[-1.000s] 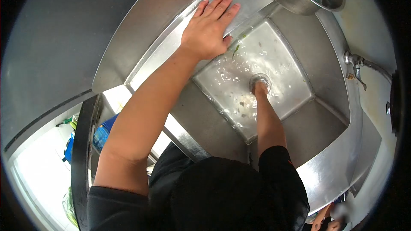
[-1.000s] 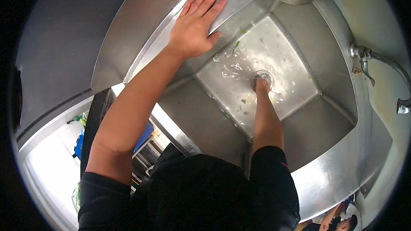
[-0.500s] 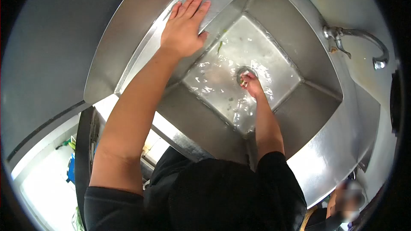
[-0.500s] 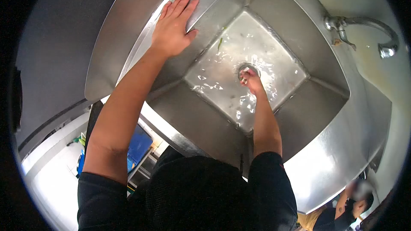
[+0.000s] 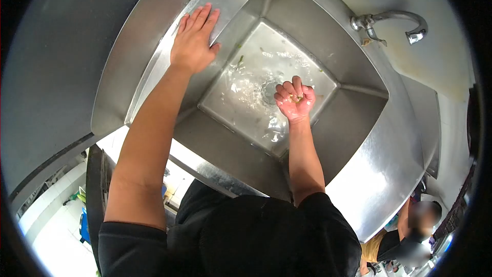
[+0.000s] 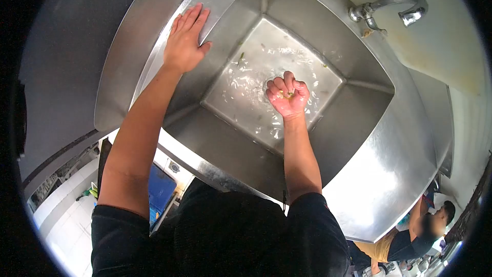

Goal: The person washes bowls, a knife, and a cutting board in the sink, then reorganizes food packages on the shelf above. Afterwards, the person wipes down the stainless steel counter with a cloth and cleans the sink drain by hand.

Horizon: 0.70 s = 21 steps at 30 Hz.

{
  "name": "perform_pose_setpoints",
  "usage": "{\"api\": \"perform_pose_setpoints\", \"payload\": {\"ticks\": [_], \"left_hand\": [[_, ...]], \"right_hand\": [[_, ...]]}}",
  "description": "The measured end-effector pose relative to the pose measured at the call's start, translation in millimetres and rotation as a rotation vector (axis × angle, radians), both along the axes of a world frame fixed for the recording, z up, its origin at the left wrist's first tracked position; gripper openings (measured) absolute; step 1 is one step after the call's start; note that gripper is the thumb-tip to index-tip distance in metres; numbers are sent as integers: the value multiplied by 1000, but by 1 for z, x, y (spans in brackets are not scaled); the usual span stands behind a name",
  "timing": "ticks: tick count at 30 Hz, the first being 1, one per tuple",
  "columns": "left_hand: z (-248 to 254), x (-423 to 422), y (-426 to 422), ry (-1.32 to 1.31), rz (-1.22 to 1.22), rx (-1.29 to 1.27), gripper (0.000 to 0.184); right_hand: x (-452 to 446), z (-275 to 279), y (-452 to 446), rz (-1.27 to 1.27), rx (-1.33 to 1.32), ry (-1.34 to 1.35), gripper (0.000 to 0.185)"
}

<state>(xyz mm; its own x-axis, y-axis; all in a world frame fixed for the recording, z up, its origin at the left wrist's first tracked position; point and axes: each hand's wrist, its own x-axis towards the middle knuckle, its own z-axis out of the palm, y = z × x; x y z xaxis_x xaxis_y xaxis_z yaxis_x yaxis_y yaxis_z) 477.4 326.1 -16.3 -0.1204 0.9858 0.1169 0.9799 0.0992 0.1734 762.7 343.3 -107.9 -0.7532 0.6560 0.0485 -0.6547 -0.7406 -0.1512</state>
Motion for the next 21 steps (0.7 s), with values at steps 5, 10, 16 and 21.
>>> {"api": "perform_pose_setpoints", "payload": {"ticks": [5, 10, 16, 21], "left_hand": [[-2, -2, -1, -6, 5, 9, 74], [-5, -2, -2, -50, -5, 27, 73], [-5, -3, -2, -44, -7, 24, 73], [-5, -3, -3, -59, -9, 24, 73]], "right_hand": [[13, -38, 2, -72, -179, -10, 15], [28, -61, 13, -152, -141, -373, 12], [15, -134, 16, 207, 53, -1294, 15], [21, -244, -9, 333, 861, -1984, 5]]}}
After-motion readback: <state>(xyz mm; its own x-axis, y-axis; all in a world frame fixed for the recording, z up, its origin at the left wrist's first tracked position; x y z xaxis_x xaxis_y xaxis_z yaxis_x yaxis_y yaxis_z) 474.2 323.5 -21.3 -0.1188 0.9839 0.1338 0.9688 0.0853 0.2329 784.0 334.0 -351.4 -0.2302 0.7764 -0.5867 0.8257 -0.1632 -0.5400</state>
